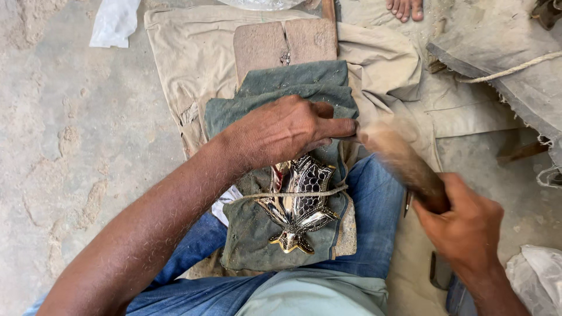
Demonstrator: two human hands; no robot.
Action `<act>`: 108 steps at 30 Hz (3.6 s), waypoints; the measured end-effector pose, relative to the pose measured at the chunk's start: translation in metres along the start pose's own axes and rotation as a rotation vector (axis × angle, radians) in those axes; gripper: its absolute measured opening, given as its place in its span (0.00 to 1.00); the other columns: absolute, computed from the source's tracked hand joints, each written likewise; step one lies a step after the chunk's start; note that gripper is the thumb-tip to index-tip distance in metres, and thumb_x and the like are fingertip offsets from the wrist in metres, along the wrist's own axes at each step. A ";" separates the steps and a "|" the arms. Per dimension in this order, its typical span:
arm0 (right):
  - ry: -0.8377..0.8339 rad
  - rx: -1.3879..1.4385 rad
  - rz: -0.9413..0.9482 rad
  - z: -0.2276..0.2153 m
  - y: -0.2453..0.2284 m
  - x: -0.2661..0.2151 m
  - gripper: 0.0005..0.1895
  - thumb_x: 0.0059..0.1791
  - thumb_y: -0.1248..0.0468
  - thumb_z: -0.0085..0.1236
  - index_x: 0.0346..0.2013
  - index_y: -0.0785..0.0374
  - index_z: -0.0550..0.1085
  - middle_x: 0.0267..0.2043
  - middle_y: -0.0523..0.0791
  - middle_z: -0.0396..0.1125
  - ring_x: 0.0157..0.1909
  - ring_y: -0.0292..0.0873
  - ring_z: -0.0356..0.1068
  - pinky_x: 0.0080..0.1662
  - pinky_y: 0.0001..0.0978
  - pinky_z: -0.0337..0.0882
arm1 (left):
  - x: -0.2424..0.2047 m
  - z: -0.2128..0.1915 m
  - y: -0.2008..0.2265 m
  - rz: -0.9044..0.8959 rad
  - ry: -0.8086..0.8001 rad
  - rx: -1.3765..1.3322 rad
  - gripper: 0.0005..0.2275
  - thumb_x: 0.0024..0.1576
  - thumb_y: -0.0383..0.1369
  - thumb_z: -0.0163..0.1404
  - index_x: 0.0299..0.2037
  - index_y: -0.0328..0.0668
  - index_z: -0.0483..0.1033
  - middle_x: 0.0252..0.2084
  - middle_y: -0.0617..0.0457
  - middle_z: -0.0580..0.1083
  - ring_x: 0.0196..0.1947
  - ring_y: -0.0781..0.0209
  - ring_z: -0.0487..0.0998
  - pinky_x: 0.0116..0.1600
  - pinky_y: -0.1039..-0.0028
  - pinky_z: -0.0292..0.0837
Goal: The person sits cross-legged and uses a wooden mallet to hammer a chisel on a decorative metal object. They repeatedly reposition the chisel and strike it to shape or emboss the metal surface.
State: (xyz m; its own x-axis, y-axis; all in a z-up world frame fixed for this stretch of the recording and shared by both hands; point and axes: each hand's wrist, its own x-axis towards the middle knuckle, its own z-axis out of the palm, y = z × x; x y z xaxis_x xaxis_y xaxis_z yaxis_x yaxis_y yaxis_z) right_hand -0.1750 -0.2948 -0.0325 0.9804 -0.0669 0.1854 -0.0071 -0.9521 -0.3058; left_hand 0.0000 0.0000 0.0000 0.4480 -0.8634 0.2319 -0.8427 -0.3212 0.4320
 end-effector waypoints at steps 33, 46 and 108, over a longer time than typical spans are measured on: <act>0.110 0.185 0.032 -0.017 -0.012 0.006 0.15 0.47 0.66 0.71 0.42 0.67 0.74 0.30 0.46 0.73 0.29 0.38 0.75 0.37 0.30 0.73 | -0.011 -0.003 -0.008 0.044 0.058 -0.084 0.14 0.63 0.30 0.46 0.58 0.55 0.70 0.40 0.46 0.78 0.32 0.45 0.83 0.35 0.58 0.79; 0.079 0.134 -0.049 -0.030 -0.015 0.016 0.10 0.49 0.67 0.71 0.38 0.65 0.75 0.30 0.46 0.74 0.31 0.39 0.75 0.37 0.31 0.73 | -0.021 0.002 -0.013 0.060 0.140 -0.136 0.15 0.60 0.29 0.48 0.57 0.51 0.70 0.41 0.46 0.78 0.31 0.45 0.82 0.34 0.57 0.78; -0.118 -0.535 -0.349 -0.111 -0.105 0.070 0.20 0.38 0.64 0.73 0.42 0.67 0.77 0.34 0.50 0.76 0.27 0.47 0.75 0.29 0.37 0.72 | -0.053 0.056 -0.027 0.107 0.734 -0.280 0.07 0.67 0.31 0.51 0.52 0.40 0.71 0.51 0.46 0.75 0.45 0.50 0.81 0.46 0.66 0.80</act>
State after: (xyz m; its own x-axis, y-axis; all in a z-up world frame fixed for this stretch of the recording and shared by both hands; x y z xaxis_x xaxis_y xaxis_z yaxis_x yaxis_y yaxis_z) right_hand -0.1276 -0.2323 0.1162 0.9577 0.2774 0.0765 0.2484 -0.9312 0.2668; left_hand -0.0181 0.0324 -0.0727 0.5336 -0.3754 0.7579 -0.8295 -0.0572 0.5556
